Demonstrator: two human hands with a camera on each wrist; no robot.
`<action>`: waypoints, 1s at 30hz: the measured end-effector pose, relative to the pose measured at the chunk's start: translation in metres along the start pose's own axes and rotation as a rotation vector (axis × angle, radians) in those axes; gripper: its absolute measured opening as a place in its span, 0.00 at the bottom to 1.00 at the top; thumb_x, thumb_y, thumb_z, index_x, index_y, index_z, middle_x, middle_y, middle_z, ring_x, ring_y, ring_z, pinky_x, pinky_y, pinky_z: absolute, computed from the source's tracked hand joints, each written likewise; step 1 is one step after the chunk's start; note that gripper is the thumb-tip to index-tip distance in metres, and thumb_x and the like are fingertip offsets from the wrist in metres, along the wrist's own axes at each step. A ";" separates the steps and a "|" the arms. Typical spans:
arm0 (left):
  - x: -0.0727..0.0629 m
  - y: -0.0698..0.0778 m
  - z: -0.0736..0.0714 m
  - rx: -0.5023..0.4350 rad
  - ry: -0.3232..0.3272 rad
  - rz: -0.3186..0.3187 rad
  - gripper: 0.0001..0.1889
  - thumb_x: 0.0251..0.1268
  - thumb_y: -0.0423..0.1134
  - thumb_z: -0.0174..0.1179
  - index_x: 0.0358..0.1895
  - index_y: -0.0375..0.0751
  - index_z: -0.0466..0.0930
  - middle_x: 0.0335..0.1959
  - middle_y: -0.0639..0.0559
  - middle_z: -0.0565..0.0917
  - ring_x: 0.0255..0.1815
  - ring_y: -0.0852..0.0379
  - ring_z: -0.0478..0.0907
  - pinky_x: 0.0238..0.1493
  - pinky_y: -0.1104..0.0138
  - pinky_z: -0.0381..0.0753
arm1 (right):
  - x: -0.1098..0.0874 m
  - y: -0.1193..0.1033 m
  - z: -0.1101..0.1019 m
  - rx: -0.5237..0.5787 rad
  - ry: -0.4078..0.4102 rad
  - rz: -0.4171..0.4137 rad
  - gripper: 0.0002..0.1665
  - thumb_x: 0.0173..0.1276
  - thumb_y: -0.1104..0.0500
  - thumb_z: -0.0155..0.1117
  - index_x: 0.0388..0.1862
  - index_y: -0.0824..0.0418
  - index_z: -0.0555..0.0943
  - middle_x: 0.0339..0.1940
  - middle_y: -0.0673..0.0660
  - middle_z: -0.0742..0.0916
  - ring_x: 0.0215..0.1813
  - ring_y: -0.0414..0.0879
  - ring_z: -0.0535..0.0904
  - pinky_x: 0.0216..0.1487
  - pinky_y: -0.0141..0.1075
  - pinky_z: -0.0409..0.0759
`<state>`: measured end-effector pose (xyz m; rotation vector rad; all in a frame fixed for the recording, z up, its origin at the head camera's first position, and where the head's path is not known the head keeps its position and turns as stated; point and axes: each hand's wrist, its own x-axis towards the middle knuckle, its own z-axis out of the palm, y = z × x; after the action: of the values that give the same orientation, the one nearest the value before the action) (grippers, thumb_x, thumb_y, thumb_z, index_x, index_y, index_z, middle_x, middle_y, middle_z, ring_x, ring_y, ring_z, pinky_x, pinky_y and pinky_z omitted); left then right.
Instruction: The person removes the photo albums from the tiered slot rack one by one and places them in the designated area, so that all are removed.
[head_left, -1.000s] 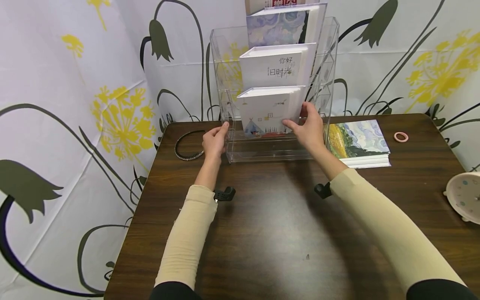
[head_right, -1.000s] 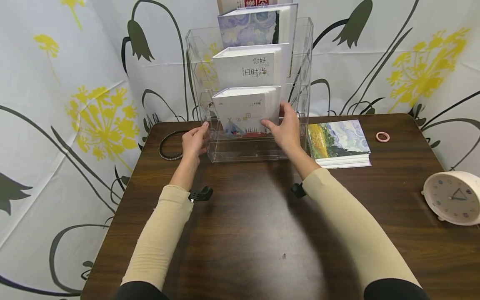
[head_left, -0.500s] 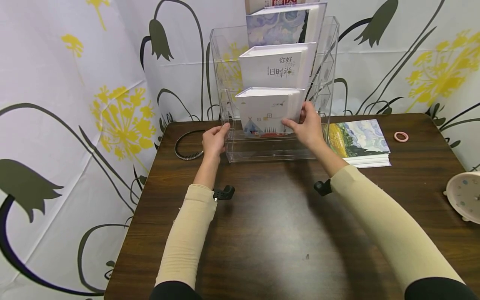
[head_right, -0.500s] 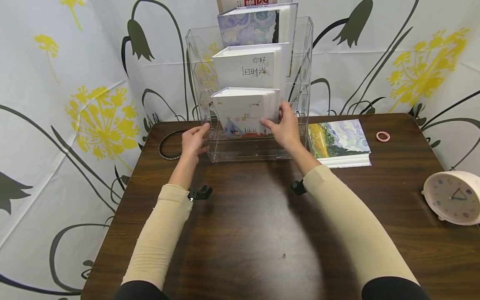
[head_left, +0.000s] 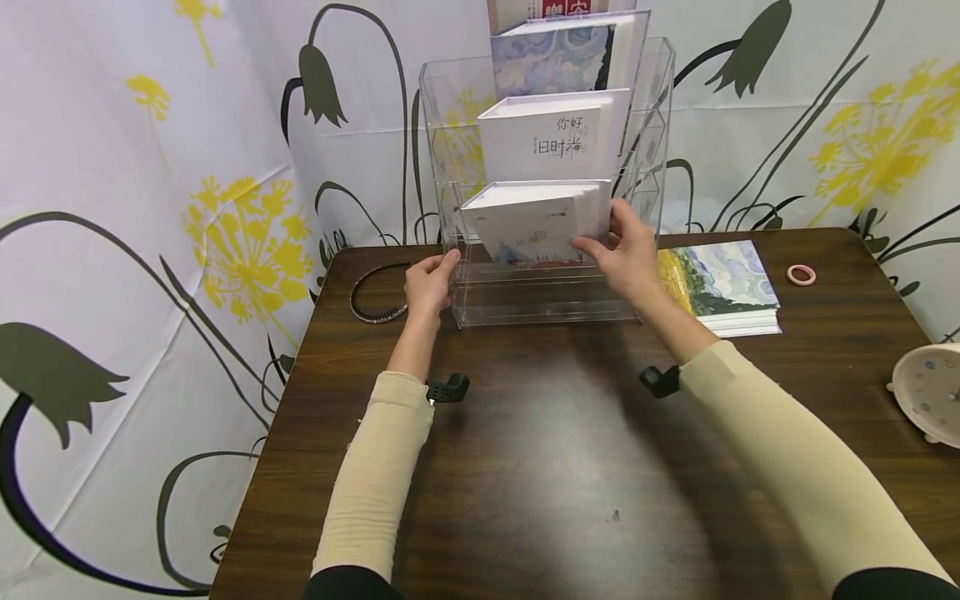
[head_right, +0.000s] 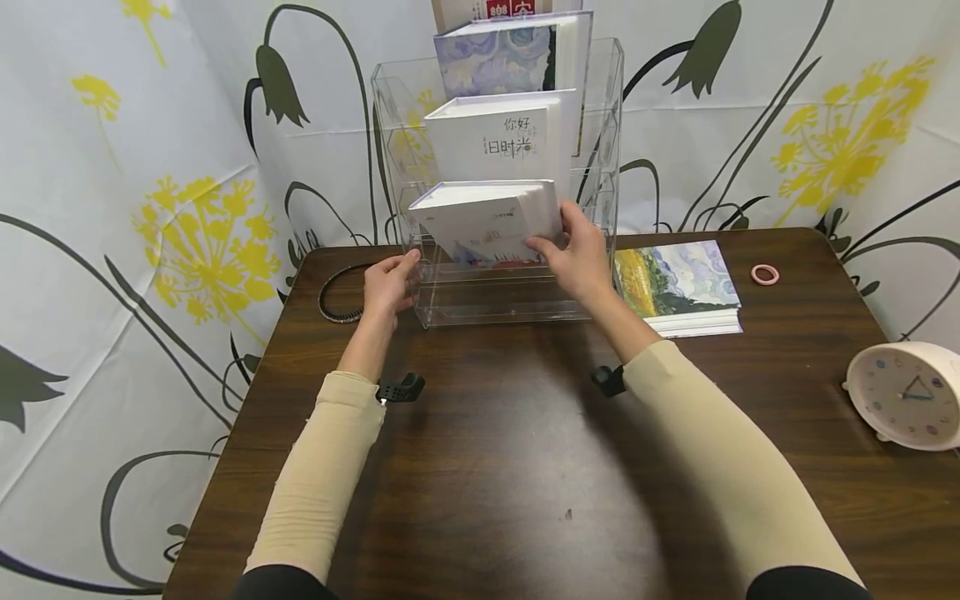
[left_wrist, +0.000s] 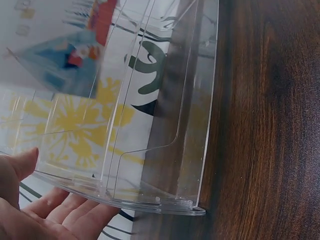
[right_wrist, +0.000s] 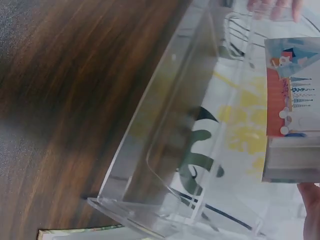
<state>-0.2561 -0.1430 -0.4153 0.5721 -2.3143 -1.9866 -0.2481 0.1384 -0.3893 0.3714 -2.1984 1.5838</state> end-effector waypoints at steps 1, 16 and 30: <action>0.000 0.000 0.000 0.001 0.000 -0.001 0.25 0.66 0.55 0.63 0.55 0.39 0.82 0.50 0.46 0.79 0.53 0.49 0.76 0.52 0.51 0.81 | -0.001 -0.002 -0.003 0.019 0.014 -0.006 0.29 0.56 0.69 0.75 0.55 0.68 0.74 0.52 0.63 0.85 0.53 0.52 0.82 0.55 0.43 0.81; 0.001 0.002 -0.002 0.009 -0.011 0.001 0.26 0.65 0.56 0.63 0.56 0.39 0.81 0.50 0.48 0.78 0.53 0.51 0.74 0.50 0.52 0.82 | -0.061 -0.016 -0.070 0.528 0.286 0.037 0.27 0.55 0.79 0.70 0.54 0.67 0.77 0.47 0.61 0.87 0.47 0.48 0.85 0.44 0.33 0.84; 0.000 0.002 -0.001 0.003 -0.019 0.008 0.25 0.65 0.55 0.63 0.55 0.39 0.82 0.48 0.49 0.79 0.54 0.49 0.74 0.50 0.51 0.81 | -0.153 0.015 -0.126 0.891 0.791 0.588 0.27 0.53 0.77 0.73 0.52 0.67 0.79 0.42 0.61 0.88 0.36 0.50 0.88 0.29 0.37 0.85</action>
<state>-0.2558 -0.1439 -0.4132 0.5451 -2.3272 -1.9938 -0.0984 0.2597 -0.4389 -0.6427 -0.9512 2.3995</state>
